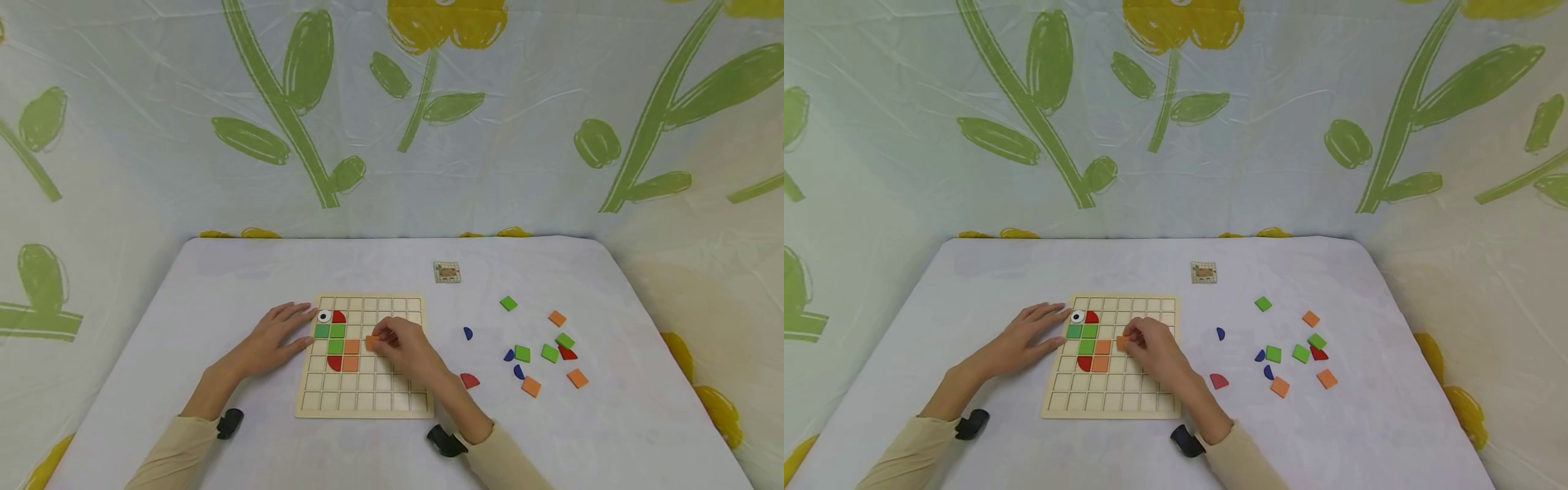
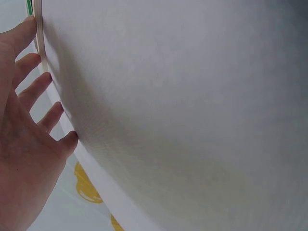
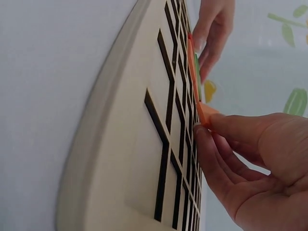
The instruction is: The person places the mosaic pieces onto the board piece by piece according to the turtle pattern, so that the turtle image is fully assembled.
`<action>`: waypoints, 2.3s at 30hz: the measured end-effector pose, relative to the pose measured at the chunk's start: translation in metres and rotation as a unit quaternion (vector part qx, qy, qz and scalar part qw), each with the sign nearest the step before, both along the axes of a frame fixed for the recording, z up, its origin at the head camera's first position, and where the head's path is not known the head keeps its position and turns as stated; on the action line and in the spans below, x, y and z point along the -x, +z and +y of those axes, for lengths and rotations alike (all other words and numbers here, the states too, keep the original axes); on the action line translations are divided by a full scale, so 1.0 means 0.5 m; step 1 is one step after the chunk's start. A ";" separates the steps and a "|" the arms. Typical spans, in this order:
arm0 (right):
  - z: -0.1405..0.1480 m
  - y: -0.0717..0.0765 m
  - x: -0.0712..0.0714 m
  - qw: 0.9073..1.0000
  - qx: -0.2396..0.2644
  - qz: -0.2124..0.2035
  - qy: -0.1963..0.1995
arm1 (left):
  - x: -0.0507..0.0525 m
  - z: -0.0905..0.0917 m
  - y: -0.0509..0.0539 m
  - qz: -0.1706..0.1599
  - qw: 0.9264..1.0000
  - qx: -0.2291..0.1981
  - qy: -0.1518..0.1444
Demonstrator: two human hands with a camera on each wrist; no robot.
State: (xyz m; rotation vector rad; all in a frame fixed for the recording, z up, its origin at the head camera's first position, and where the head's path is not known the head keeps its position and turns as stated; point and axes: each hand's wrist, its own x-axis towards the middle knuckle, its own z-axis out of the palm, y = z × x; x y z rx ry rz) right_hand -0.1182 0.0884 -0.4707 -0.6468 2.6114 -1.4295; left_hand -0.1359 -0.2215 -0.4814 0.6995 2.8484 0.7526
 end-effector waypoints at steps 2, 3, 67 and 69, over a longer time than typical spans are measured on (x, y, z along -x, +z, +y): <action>-0.003 -0.002 0.001 1.000 -0.002 0.004 0.005 | 0.000 0.001 0.001 0.000 1.000 0.000 -0.001; -0.004 -0.002 0.001 1.000 -0.004 0.004 0.006 | 0.000 0.001 0.001 0.000 1.000 0.000 -0.001; 0.244 0.008 -0.028 0.983 -0.105 0.057 -0.136 | 0.000 -0.002 -0.004 0.020 1.000 0.007 -0.010; 0.259 0.010 -0.031 0.982 -0.109 0.049 -0.148 | 0.000 -0.002 -0.003 0.019 1.000 0.006 -0.009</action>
